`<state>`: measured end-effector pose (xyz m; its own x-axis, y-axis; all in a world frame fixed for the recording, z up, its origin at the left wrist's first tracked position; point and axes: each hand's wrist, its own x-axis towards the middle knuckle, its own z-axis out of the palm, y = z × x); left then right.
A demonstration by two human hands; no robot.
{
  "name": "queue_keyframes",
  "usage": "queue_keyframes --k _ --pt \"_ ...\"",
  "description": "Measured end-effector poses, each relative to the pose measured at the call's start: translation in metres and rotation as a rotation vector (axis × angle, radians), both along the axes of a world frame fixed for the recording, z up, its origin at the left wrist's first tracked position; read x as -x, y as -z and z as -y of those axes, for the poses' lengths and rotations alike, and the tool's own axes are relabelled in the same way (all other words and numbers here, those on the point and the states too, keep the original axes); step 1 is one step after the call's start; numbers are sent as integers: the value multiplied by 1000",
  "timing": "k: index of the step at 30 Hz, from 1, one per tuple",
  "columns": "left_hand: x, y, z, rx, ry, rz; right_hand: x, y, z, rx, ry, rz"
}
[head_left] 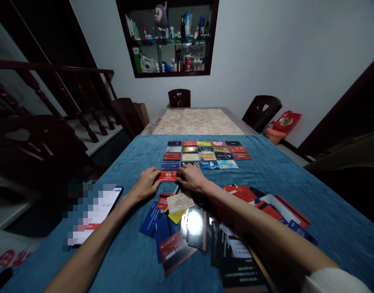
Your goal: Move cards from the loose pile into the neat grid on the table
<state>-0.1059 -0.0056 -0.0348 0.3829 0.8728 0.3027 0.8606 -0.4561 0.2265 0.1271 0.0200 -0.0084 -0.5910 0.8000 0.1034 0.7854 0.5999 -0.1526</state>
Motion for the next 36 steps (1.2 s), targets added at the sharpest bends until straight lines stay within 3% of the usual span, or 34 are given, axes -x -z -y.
queue_keyframes --k 8,14,20,36 --pt "-46 -20 25 -11 -24 14 -25 -7 9 66 -11 0" --pt "-77 -21 38 97 -89 -111 -23 -5 19 135 45 62" --pt "-86 -19 41 126 -139 -149 -22 -2 16 220 105 -5" --pt "-100 -22 34 259 -90 107 -57 -1 17 338 155 -415"
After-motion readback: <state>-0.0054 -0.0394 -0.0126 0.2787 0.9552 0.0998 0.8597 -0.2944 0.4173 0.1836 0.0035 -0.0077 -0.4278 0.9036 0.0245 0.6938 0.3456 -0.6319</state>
